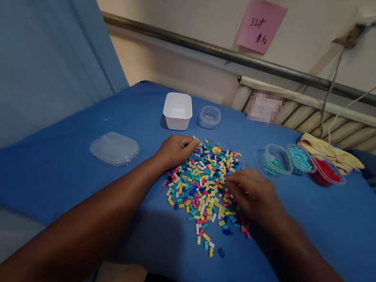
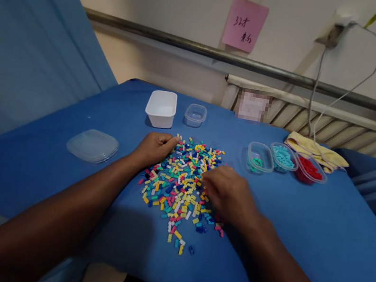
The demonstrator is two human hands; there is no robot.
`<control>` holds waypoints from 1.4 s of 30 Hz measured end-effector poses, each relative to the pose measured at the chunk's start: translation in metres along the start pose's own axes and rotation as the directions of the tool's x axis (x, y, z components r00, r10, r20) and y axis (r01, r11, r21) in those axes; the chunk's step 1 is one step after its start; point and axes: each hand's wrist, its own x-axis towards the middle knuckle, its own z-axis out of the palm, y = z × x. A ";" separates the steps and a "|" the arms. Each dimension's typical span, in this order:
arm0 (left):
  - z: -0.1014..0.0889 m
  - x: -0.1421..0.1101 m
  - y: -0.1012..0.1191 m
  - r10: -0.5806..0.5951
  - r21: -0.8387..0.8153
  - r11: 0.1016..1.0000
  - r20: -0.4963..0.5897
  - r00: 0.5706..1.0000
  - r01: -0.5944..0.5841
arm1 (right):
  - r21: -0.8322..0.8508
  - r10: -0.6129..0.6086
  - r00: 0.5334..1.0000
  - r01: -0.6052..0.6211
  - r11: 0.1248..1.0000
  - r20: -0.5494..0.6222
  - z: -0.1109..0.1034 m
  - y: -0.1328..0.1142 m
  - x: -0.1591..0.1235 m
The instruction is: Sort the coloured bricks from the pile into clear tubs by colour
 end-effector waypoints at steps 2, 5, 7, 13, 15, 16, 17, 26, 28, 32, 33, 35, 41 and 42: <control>0.001 -0.001 0.001 -0.003 0.000 1.000 0.000 1.000 0.003 | 0.086 -0.102 0.988 0.093 0.992 0.119 0.015 -0.031 0.007; 0.001 -0.003 0.001 0.001 -0.011 1.000 0.001 1.000 -0.001 | 0.110 -0.220 0.947 0.200 0.974 0.233 0.029 -0.061 0.012; 0.001 -0.004 0.002 0.001 -0.015 1.000 0.003 1.000 -0.001 | 0.071 -0.206 0.935 0.194 0.978 0.287 0.034 -0.068 0.013; 0.002 -0.005 0.002 0.025 -0.017 1.000 -0.008 1.000 -0.025 | -0.021 -0.103 0.920 0.120 0.993 0.379 0.037 -0.072 0.012; 0.002 -0.005 0.002 0.021 -0.015 1.000 -0.009 1.000 -0.021 | -0.068 -0.131 0.905 0.172 0.983 0.404 0.037 -0.075 0.012; 0.002 -0.005 0.002 0.018 -0.017 1.000 -0.008 1.000 -0.018 | -0.092 -0.141 0.902 0.194 0.977 0.408 0.037 -0.076 0.012; 0.002 -0.005 0.002 0.016 -0.024 1.000 -0.007 1.000 -0.016 | -0.114 -0.145 0.902 0.208 0.971 0.406 0.038 -0.078 0.011; 0.004 0.001 -0.006 -0.104 -0.299 0.953 -0.185 0.977 0.045 | -0.058 -0.090 0.919 0.121 0.991 0.385 0.034 -0.078 0.009; 0.004 0.003 -0.008 -0.134 -0.342 0.938 -0.223 0.966 0.051 | 0.000 -0.092 0.931 0.098 0.995 0.353 0.031 -0.077 0.018; 0.004 0.004 -0.010 -0.137 -0.347 0.936 -0.219 0.966 0.054 | -0.008 -0.166 0.907 0.184 0.983 0.388 0.037 -0.082 0.042; 0.004 0.004 -0.011 -0.139 -0.343 0.937 -0.217 0.966 0.057 | -0.035 -0.182 0.890 0.216 0.976 0.419 0.041 -0.085 0.047; 0.005 0.003 -0.011 -0.140 -0.338 0.939 -0.216 0.966 0.060 | -0.106 -0.181 0.868 0.257 0.961 0.462 0.046 -0.090 0.052; 0.007 0.001 -0.010 -0.098 -0.300 0.953 -0.196 0.976 0.036 | -0.292 -0.045 0.850 0.230 0.928 0.525 0.040 -0.106 0.054; 0.008 0.000 -0.010 -0.093 -0.288 0.957 -0.184 0.978 0.037 | -0.296 -0.037 0.842 0.231 0.927 0.538 0.038 -0.108 0.055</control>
